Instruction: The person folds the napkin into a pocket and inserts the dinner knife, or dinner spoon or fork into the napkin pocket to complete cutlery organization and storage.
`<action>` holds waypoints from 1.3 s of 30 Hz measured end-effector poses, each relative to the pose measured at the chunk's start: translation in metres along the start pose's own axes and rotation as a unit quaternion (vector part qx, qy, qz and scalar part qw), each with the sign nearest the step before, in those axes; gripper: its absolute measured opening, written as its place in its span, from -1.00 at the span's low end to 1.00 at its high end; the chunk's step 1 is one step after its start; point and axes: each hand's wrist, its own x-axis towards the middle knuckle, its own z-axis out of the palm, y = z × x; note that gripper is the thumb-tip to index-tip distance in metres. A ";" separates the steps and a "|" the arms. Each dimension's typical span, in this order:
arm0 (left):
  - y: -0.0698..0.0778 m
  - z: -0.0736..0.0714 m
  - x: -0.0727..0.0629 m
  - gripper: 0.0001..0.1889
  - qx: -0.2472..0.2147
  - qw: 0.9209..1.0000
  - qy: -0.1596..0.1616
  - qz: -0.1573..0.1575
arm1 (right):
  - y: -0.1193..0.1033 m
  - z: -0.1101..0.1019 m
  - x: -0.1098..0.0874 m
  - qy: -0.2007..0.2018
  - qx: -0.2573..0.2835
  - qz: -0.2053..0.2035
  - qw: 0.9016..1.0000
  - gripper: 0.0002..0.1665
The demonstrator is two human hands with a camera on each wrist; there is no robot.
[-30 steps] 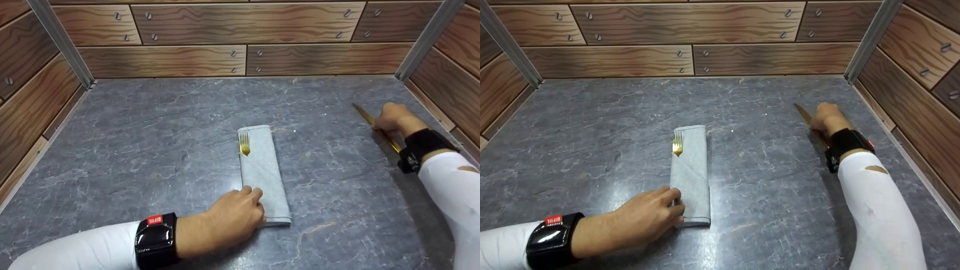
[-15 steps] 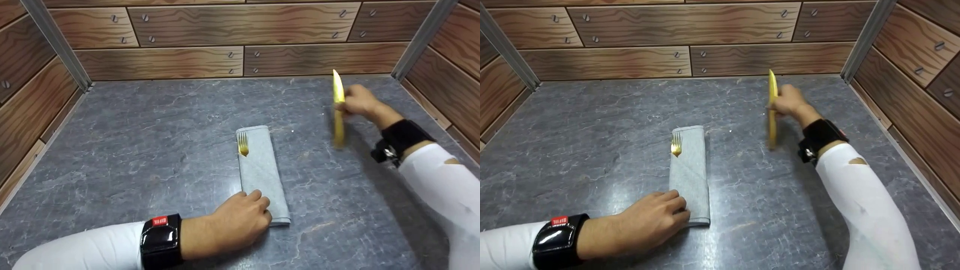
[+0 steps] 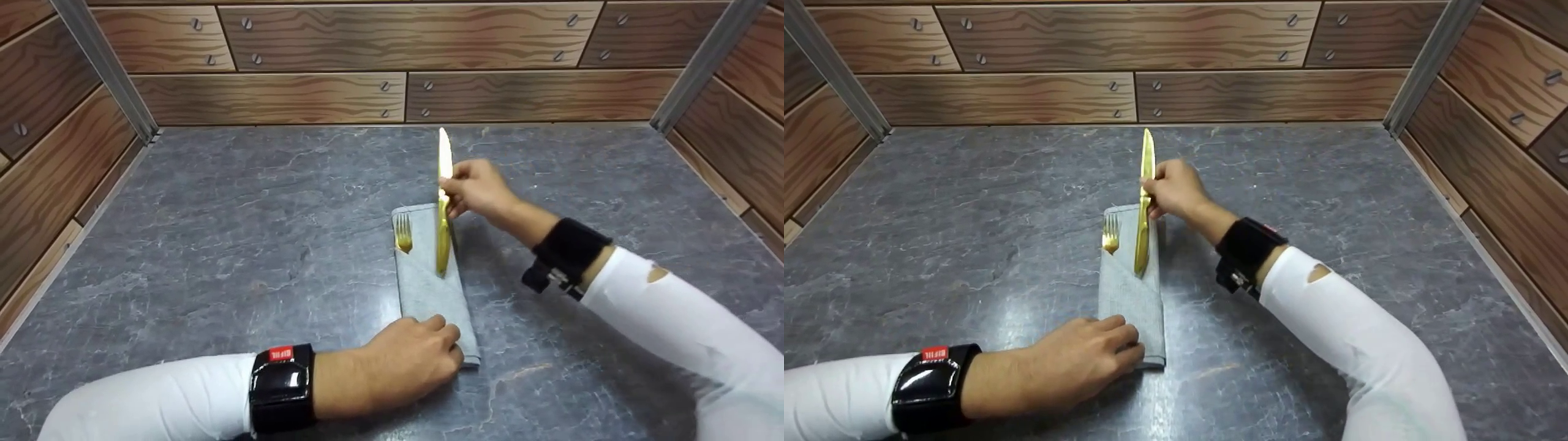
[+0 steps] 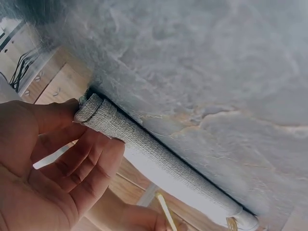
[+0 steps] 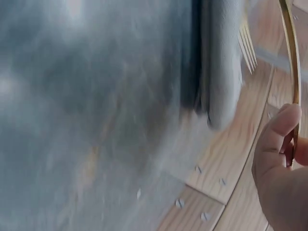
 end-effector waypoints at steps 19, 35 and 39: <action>0.000 0.000 -0.002 -0.95 -0.014 1.000 -0.006 -0.002 | 0.011 0.011 0.001 0.061 0.018 -0.003 0.998 -0.90; 0.005 0.001 0.001 -0.76 -0.023 0.998 -0.040 -0.052 | 0.025 -0.001 -0.013 -0.098 -0.026 0.102 0.990 -0.79; 0.007 0.004 0.003 -0.53 -0.018 0.995 -0.068 -0.066 | 0.027 -0.003 -0.019 -0.125 -0.058 0.117 0.984 -0.84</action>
